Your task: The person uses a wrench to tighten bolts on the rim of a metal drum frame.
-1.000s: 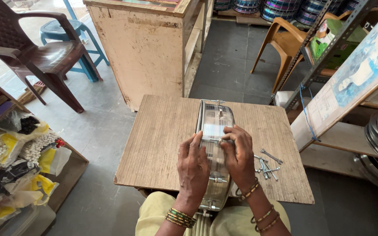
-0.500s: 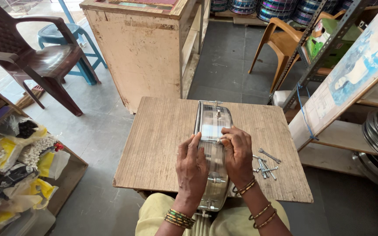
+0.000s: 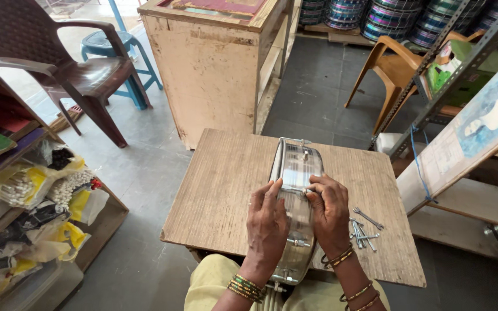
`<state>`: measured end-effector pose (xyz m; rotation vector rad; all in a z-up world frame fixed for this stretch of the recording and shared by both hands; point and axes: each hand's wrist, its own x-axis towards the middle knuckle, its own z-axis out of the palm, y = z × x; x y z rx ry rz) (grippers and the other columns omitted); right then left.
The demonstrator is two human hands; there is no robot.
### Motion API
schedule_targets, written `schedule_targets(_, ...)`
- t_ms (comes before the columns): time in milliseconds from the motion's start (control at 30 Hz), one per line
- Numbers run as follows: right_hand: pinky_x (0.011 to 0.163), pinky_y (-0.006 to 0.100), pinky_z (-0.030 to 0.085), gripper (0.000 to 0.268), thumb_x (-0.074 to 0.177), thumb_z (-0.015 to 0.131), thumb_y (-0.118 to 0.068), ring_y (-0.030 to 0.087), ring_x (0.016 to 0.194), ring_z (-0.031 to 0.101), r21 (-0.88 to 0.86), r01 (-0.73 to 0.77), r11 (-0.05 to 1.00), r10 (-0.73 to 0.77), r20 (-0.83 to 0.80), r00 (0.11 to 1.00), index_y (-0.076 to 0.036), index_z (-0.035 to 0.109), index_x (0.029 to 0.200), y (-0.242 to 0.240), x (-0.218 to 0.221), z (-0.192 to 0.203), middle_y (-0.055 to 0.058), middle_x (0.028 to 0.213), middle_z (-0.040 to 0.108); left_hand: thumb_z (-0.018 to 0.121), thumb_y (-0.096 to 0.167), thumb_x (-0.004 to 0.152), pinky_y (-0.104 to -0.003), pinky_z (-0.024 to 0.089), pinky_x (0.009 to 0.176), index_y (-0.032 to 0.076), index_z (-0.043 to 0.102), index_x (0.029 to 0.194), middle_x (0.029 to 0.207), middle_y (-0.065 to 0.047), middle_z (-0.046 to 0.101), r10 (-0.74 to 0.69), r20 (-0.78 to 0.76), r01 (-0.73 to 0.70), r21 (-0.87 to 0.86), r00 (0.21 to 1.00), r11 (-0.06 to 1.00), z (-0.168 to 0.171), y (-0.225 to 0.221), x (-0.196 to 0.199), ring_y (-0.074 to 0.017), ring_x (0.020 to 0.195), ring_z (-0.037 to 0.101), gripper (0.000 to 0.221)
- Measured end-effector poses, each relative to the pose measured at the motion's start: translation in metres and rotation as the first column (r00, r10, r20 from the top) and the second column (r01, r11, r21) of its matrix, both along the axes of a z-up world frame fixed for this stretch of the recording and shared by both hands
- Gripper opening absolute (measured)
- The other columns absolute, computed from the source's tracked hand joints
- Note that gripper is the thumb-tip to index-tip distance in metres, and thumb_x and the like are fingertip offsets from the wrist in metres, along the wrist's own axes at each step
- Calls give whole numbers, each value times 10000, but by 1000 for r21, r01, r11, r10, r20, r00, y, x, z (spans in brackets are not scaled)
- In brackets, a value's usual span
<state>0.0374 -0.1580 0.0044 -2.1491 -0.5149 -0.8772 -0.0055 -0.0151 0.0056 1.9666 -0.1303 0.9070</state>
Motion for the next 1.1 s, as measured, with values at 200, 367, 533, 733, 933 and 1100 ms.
schedule_targets(200, 1054, 447, 453, 235, 945, 685, -210, 329, 1253, 580, 23, -44, 999, 44, 29, 999, -43, 649, 1107, -1, -5, 4, 99, 1253, 678, 613, 43, 955, -445, 548, 893, 15, 538, 1407, 1235, -212, 624, -2, -27, 1, -17, 1000, 1000, -1, -1, 2, -384, 1101, 654, 460)
schedule_targets(367, 1048, 423, 473, 215, 926, 709, -237, 293, 1233, 601, 13, -6, 1000, 6, 16, 1000, -75, 681, 1065, -1, 1, 1, 60, 1192, 714, 597, 64, 967, -464, 555, 828, -13, 493, 1440, 1189, -252, 633, -42, -93, 35, -75, 995, 997, -4, -2, 6, -405, 1032, 670, 491)
schedule_targets(533, 1020, 418, 483, 179, 913, 714, -213, 269, 1180, 610, -46, -4, 999, 6, 31, 1000, -80, 713, 1034, -5, 5, -1, 38, 1150, 729, 594, 66, 974, -457, 562, 802, -26, 488, 1445, 1184, -251, 642, -31, -83, 27, -50, 996, 998, -5, 0, 5, -399, 989, 678, 492)
schedule_targets(733, 1011, 401, 489, 169, 909, 720, -185, 257, 1169, 615, -37, -40, 999, 41, 25, 999, -88, 723, 1047, -8, 3, 5, 36, 1159, 723, 582, 79, 976, -446, 568, 770, -9, 487, 1450, 1196, -240, 646, -47, -141, 37, -73, 989, 997, 2, 0, 1, -389, 962, 690, 491)
schedule_targets(933, 1041, 390, 473, 180, 903, 735, -184, 252, 1193, 625, 8, -40, 999, 40, 57, 998, -80, 710, 1048, -8, 2, 3, 35, 1153, 731, 579, 97, 990, -454, 570, 825, -48, 458, 1452, 1261, -265, 620, -61, -137, 50, -79, 989, 996, 3, -3, 4, -418, 1050, 676, 498)
schedule_targets(1100, 1027, 389, 491, 159, 897, 736, -144, 258, 1166, 642, -6, -37, 999, 37, 63, 997, -78, 723, 1042, -12, 10, 0, 47, 1136, 743, 547, 120, 1013, -466, 562, 830, -64, 444, 1459, 1274, -280, 631, -82, -170, 69, -83, 982, 994, 1, -6, 7, -433, 1041, 675, 494)
